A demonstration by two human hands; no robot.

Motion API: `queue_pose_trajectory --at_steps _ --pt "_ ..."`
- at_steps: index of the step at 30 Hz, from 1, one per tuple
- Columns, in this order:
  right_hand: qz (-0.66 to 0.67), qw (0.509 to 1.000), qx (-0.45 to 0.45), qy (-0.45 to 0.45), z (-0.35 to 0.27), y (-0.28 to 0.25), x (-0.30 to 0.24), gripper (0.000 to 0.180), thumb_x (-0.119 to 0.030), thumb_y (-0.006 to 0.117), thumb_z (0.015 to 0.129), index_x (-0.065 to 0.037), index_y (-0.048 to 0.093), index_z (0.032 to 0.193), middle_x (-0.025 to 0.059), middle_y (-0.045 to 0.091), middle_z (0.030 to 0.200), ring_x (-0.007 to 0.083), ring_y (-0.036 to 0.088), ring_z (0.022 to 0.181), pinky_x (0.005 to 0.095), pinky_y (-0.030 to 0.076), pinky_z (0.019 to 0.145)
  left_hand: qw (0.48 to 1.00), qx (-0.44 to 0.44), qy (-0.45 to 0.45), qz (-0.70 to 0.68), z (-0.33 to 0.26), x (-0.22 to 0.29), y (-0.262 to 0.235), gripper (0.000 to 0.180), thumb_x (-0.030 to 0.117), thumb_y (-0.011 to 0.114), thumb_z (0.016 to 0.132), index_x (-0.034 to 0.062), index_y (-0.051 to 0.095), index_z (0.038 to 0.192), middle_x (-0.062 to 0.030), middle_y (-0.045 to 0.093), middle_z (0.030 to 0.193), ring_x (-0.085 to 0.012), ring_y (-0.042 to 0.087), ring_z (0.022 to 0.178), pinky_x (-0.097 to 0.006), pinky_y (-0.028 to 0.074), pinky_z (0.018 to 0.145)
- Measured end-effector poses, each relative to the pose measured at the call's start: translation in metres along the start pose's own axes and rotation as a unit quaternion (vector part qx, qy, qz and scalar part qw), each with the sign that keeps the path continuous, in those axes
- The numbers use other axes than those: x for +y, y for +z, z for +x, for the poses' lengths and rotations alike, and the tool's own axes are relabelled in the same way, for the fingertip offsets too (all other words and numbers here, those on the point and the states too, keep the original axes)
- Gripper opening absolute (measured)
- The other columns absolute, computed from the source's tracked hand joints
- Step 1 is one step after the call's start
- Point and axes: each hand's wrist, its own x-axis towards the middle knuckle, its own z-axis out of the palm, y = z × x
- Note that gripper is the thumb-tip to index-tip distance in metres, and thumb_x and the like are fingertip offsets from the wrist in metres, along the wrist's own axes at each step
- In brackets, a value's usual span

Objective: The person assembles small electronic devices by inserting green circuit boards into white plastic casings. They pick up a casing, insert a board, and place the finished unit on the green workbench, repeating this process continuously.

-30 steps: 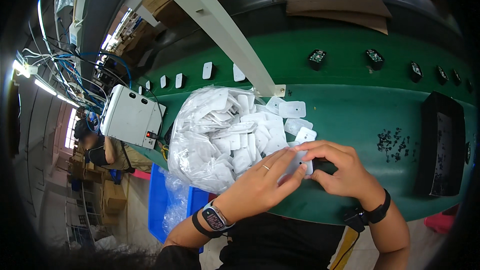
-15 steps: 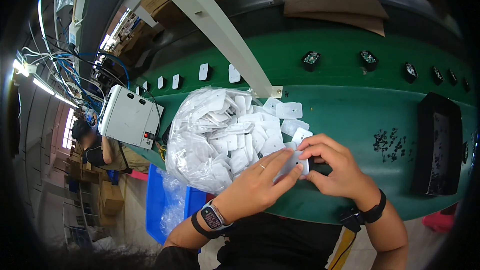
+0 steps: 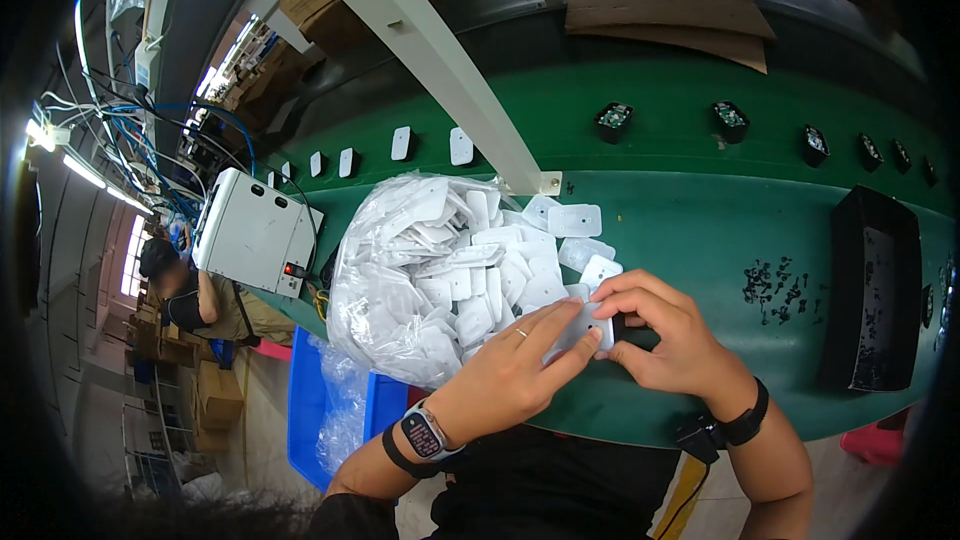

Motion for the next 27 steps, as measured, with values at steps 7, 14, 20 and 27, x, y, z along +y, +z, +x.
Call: queue_pose_trajectory --at_steps 7,14,20,27 --pt "0.0 1.0 0.0 0.004 -0.0001 -0.0004 -0.0005 0.048 0.014 0.078 0.069 -0.004 0.067 0.112 0.0098 0.061 0.124 0.0207 0.065 0.11 0.0299 0.061 0.085 1.0 0.002 -0.002 -0.005 -0.001 -0.0001 0.0019 0.045 -0.001 0.065 0.08 -0.0014 0.063 0.125 -0.0281 0.058 0.129 -0.0419 0.063 0.118 -0.046 0.054 0.1" --pt "0.003 1.0 -0.001 0.004 -0.0006 -0.0001 0.0015 0.048 0.013 0.079 0.069 -0.004 0.067 0.112 0.0097 0.061 0.124 0.0203 0.065 0.109 0.0295 0.061 0.084 1.0 0.001 -0.002 -0.006 -0.0013 -0.0007 0.0018 0.047 -0.001 0.065 0.079 -0.0009 0.063 0.126 -0.0281 0.057 0.129 -0.0422 0.063 0.118 -0.046 0.054 0.1" --pt "0.002 1.0 -0.001 0.004 -0.0009 0.0002 0.003 0.048 0.013 0.079 0.069 -0.004 0.067 0.112 0.0097 0.06 0.124 0.0202 0.065 0.109 0.029 0.06 0.083 1.0 0.003 -0.005 -0.004 -0.0017 -0.0006 0.0028 0.045 -0.001 0.065 0.08 -0.0005 0.063 0.125 -0.0281 0.058 0.129 -0.0419 0.063 0.118 -0.046 0.054 0.1" --pt "0.0 1.0 -0.003 0.003 -0.0004 -0.0003 0.0031 0.048 0.013 0.08 0.069 -0.005 0.067 0.112 0.0098 0.06 0.124 0.02 0.065 0.109 0.0287 0.06 0.082 1.0 0.001 -0.008 -0.01 -0.0021 -0.0013 0.0044 0.044 0.0 0.065 0.081 -0.0009 0.063 0.125 -0.0282 0.058 0.13 -0.0419 0.063 0.118 -0.046 0.054 0.1"
